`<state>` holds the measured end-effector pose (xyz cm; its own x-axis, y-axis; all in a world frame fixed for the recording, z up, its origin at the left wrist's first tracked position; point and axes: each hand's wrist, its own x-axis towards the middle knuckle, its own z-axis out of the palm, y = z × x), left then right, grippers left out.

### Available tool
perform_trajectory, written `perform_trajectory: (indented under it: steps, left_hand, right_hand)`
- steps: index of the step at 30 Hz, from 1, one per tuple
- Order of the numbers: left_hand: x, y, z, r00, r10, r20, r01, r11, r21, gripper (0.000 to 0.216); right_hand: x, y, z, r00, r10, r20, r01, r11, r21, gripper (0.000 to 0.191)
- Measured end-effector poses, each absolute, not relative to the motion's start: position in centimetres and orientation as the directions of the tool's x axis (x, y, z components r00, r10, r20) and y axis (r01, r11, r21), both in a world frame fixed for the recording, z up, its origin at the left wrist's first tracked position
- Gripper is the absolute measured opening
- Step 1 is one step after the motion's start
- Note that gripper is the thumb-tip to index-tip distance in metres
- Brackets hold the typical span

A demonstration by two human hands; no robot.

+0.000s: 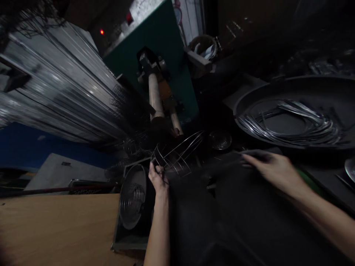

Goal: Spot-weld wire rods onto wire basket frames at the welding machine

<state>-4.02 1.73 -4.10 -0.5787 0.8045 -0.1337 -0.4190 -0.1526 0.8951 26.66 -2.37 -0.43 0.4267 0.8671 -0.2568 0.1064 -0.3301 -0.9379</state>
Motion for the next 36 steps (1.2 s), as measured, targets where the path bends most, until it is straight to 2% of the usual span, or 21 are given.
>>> perform_trajectory:
  steps: [2, 3, 11, 15, 23, 31, 36]
  left_hand:
    - [-4.1, 1.7, -4.1, -0.585, 0.801, -0.126, -0.421, -0.168, 0.891, 0.043]
    - [-4.2, 1.7, -4.1, -0.589, 0.798, -0.128, -0.427, -0.173, 0.887, 0.043]
    - [-4.9, 1.8, -4.9, -0.628, 0.760, -0.166, -0.440, -0.172, 0.881, 0.047]
    - [-5.1, 2.2, -5.5, -0.643, 0.751, -0.150, -0.420, -0.182, 0.889, 0.048]
    - [-5.5, 2.9, -6.3, -0.646, 0.746, -0.159, -0.395, -0.149, 0.906, 0.051]
    - [-5.2, 2.9, -5.5, -0.629, 0.740, -0.237, -0.445, -0.094, 0.891, 0.054]
    - [-5.0, 3.0, -4.9, -0.637, 0.740, -0.218, -0.432, -0.109, 0.895, 0.052]
  right_hand:
    - [22.8, -0.4, 0.9, 0.334, 0.840, -0.428, -0.108, -0.417, -0.903, 0.011]
    - [20.9, 0.7, 1.4, 0.290, 0.839, -0.460, -0.180, -0.425, -0.887, 0.010]
    - [14.6, 4.4, 2.3, 0.073, 0.874, -0.480, -0.493, -0.387, -0.779, 0.009]
    - [14.0, 4.3, 2.2, 0.047, 0.874, -0.484, -0.522, -0.392, -0.757, 0.015]
    - [13.3, 4.7, 1.7, 0.047, 0.895, -0.444, -0.491, -0.366, -0.790, 0.018]
    - [12.7, 5.0, 2.8, 0.097, 0.833, -0.544, -0.543, -0.414, -0.731, 0.009]
    - [12.8, 5.5, 2.3, 0.096, 0.884, -0.457, -0.503, -0.353, -0.789, 0.015]
